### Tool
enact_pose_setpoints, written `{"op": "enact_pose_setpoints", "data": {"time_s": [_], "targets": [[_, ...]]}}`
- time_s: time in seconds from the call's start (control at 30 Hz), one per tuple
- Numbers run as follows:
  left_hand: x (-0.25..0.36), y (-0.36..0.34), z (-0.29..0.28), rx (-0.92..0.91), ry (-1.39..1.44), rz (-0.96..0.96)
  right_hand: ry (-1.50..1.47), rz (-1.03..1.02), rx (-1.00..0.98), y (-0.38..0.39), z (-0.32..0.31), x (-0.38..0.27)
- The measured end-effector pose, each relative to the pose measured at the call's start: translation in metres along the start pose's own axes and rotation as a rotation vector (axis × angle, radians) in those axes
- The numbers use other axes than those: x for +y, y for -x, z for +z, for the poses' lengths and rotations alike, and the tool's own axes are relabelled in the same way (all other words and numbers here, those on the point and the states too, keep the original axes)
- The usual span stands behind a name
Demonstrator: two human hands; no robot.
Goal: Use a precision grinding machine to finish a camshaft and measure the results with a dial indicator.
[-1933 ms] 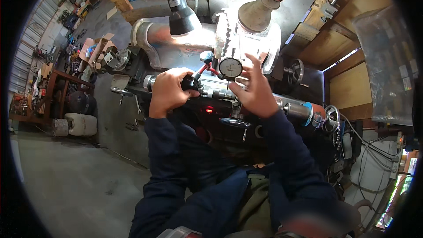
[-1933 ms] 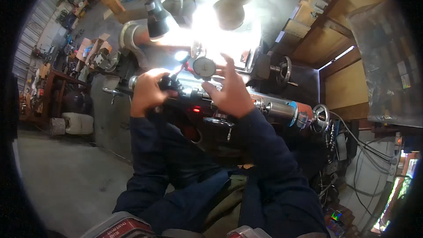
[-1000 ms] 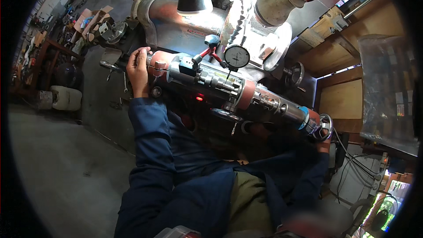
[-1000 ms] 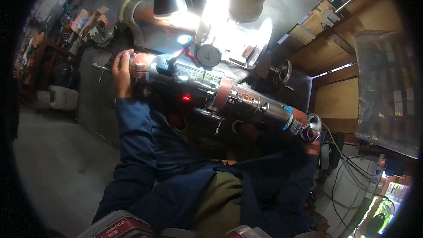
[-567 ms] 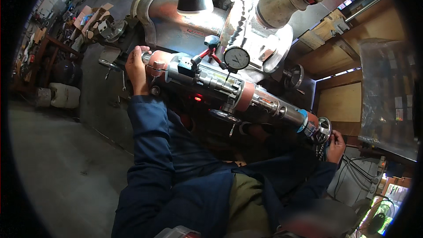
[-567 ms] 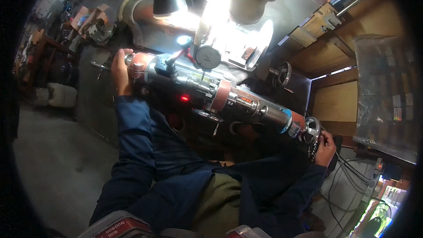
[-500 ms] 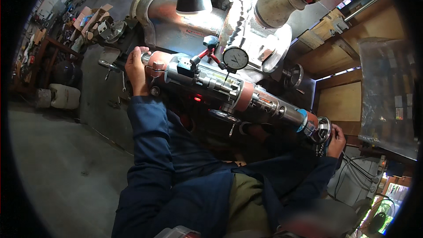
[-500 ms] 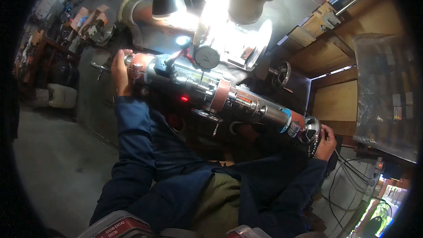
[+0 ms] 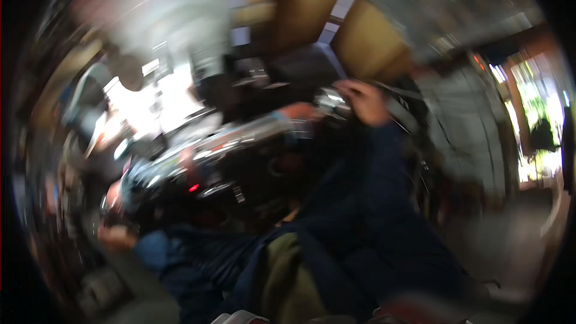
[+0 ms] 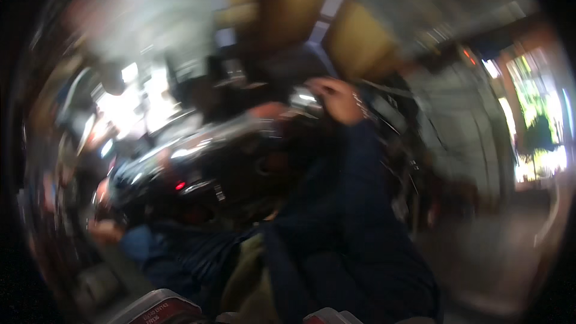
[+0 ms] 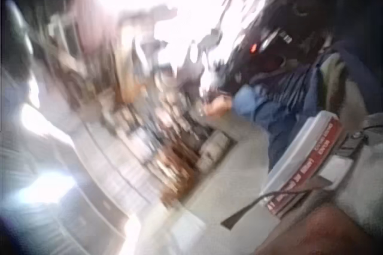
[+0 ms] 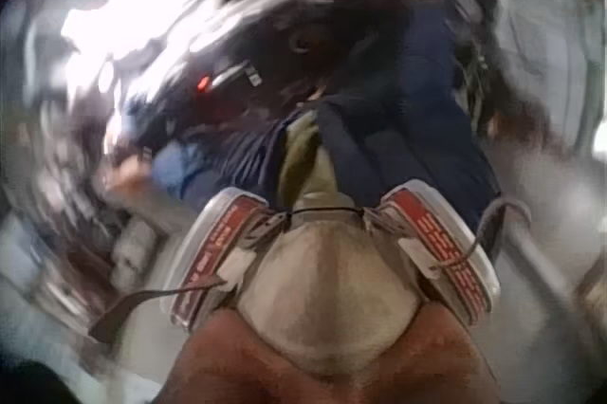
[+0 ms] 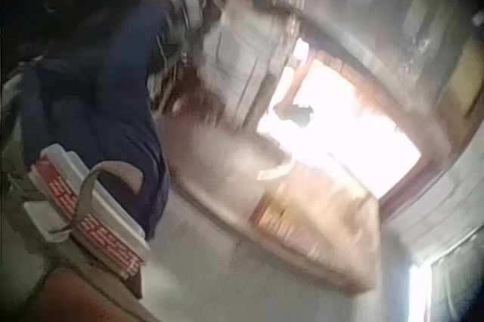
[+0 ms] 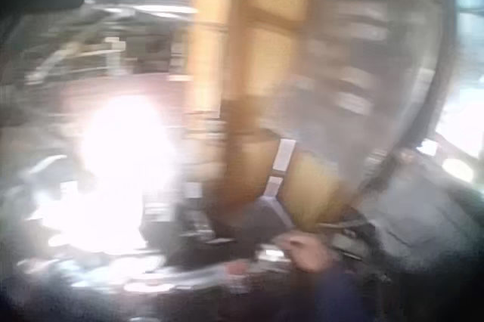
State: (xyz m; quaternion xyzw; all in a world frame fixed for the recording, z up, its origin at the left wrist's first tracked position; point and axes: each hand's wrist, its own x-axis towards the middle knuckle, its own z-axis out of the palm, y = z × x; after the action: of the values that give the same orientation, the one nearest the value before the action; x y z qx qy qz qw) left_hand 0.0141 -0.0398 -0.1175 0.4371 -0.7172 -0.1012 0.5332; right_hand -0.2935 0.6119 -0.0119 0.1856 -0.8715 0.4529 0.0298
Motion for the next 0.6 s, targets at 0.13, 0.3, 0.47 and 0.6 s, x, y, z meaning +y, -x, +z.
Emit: {"op": "enact_pose_setpoints", "data": {"time_s": [0.13,0.3,0.47,0.6], "targets": [[0.023,0.042,-0.006,0.140,-0.073,0.021,-0.226,0.477,0.021,0.020,0.038,0.026],[0.079,0.105,-0.043,0.140,-0.075,-0.007,-0.307,0.018,0.178,0.084,0.001,0.002],[0.153,0.200,-0.068,-0.678,0.533,-0.526,0.188,0.511,0.612,0.142,-0.059,0.082],[0.190,0.238,-0.075,-1.251,0.648,-0.371,0.587,0.951,0.637,0.230,-0.109,0.158]]}}
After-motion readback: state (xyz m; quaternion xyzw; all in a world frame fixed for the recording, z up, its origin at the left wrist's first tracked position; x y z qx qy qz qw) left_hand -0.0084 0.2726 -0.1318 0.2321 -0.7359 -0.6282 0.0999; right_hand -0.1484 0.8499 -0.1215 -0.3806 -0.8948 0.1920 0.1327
